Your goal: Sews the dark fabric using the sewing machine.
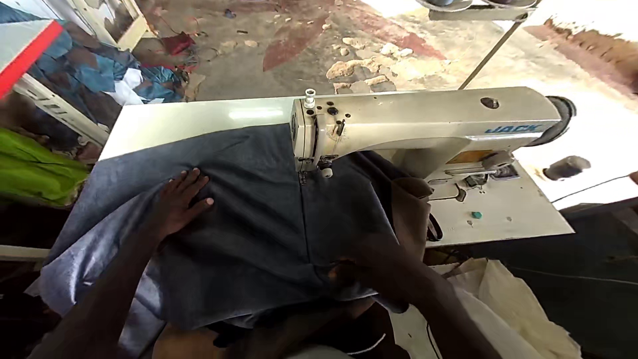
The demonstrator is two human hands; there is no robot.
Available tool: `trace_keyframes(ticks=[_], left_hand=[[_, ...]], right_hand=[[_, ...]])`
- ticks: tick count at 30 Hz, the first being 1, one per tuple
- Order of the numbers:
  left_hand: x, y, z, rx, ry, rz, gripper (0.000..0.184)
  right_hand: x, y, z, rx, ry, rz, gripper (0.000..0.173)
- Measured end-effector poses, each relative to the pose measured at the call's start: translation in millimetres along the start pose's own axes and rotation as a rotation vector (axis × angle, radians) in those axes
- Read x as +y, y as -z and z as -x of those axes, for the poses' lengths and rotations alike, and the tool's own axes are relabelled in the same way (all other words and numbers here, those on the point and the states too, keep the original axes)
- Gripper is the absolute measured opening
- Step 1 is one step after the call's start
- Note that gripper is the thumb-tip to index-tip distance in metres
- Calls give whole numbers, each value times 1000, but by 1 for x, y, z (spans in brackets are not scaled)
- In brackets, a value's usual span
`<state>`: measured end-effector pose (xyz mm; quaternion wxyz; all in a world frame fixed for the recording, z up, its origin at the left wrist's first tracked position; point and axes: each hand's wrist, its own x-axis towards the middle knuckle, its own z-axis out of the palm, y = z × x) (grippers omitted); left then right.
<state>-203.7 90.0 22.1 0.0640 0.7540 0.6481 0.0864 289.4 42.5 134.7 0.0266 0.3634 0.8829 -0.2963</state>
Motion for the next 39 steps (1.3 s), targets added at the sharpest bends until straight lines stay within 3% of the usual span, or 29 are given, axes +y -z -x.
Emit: trace_keyframes(ticks=[2, 4, 6, 8, 10, 12, 14, 17, 23, 29, 31, 34, 36, 37, 39], left_hand=[[26, 18, -2, -27, -25, -33, 72], [72, 25, 7, 3, -138, 47, 66], [125, 17, 12, 9, -302, 168, 67], [172, -4, 7, 6, -438, 249, 71], [195, -29, 0, 13, -487, 276, 75], [201, -54, -4, 61, -506, 233, 78], [199, -63, -1, 70, -497, 157, 78], [192, -69, 0, 60, -516, 143, 80], [183, -70, -4, 49, -580, 138, 78], [186, -71, -3, 75, -570, 164, 76], [186, -70, -2, 74, -567, 191, 74], [186, -70, -3, 72, -570, 226, 72], [187, -69, -3, 80, -570, 245, 71], [187, -69, -2, 83, -570, 256, 70], [186, -69, -1, 102, -571, 279, 67]], right_hand=[[-5, -11, 5, 71, 11, -36, 43], [1, -28, 18, 321, 91, -197, 48], [15, -38, 31, 670, 97, -287, 42], [44, -36, 42, 1062, -5, -217, 30], [89, -37, 48, 1301, -245, -138, 23], [127, -41, 57, 1223, -559, -109, 25], [141, -46, 57, 1036, -689, -97, 30], [154, -49, 46, 923, -707, -71, 41], [148, -13, 13, 749, -773, -94, 64], [142, -12, 74, 511, -796, -156, 71], [151, -43, 114, 620, -706, -176, 53], [162, -119, 153, 1195, -631, -139, 32], [167, -165, 163, 1491, -826, -193, 34], [172, -181, 168, 1539, -993, -247, 39], [187, -205, 179, 1473, -1258, -351, 46]])
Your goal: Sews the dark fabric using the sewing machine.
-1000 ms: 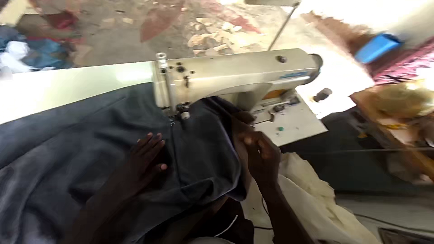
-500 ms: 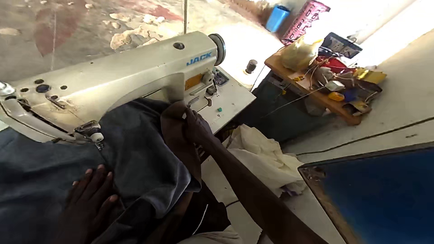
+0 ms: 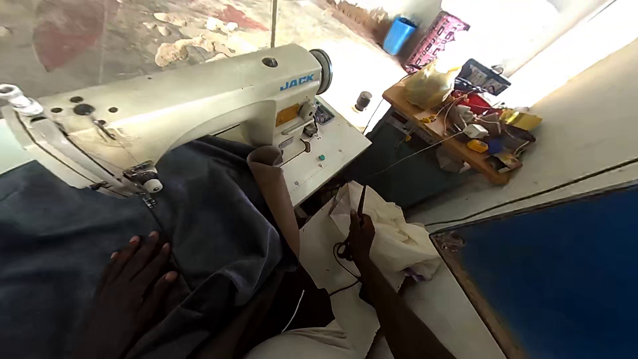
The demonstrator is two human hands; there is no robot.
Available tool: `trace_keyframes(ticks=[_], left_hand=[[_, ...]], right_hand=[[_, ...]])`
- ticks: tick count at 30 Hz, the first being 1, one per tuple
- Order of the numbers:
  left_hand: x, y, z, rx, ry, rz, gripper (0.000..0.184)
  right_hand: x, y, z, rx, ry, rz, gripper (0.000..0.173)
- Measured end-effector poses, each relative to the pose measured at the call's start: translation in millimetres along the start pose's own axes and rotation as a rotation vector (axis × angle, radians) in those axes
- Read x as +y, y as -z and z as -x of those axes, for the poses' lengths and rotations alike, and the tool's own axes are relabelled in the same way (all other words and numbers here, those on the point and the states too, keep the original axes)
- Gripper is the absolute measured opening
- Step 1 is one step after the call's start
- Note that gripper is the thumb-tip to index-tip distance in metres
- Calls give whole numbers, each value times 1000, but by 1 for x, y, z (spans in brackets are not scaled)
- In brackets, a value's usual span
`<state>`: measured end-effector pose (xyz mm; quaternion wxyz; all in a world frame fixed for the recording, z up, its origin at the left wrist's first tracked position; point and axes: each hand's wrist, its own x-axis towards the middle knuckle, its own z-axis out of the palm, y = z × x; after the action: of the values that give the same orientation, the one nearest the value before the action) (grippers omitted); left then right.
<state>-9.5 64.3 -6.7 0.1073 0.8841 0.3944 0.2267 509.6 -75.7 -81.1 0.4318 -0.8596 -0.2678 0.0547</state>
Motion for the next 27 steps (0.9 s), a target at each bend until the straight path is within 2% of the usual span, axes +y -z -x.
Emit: trace_keyframes(ticks=[4, 6, 8, 10, 11, 13, 14, 15, 16, 17, 18, 20, 21, 22, 25, 27], left_hand=[[2, 1, 2, 26, 7, 4, 64], [4, 1, 1, -4, 22, -13, 64], [5, 0, -2, -7, 31, -22, 62], [7, 0, -1, -30, 60, -45, 60], [7, 1, -1, -35, 77, -59, 58], [10, 3, -1, -43, 96, -68, 57], [11, 4, -1, -51, 103, -60, 57], [12, 5, -1, -60, 109, -54, 57], [11, 5, -2, -56, 103, -46, 57], [10, 4, -3, -50, 95, -42, 56], [10, 4, -4, -48, 93, -38, 56], [9, 2, -2, -47, 102, -15, 54], [7, 1, -1, -43, 102, -12, 54], [6, 1, -1, -42, 103, -8, 53], [5, 2, -2, -54, 110, 41, 49], [4, 6, -6, -45, 94, 77, 41]], right_hand=[[32, -4, -20, -228, -300, 133, 43], [35, -4, -23, -292, -378, 193, 43], [23, 4, -23, -387, -298, 350, 45], [12, 9, -23, -446, -105, 511, 44], [6, 7, -24, -455, 20, 520, 43], [-20, -2, -24, -556, 226, 368, 37], [-44, -4, -19, -722, 267, 265, 33], [-72, -3, -11, -979, 269, 178, 29], [-104, -1, 3, -1240, 237, 103, 36], [-130, 0, 21, -1418, 204, 28, 47], [-148, -1, 39, -1497, 193, -50, 57], [-163, -8, 75, -1483, 180, -167, 67], [-167, -13, 91, -1444, 189, -214, 66], [-170, -16, 107, -1388, 169, -289, 58], [-184, -6, 130, -1311, -32, -780, 25], [-226, 27, 119, -1243, -230, -1072, 9]])
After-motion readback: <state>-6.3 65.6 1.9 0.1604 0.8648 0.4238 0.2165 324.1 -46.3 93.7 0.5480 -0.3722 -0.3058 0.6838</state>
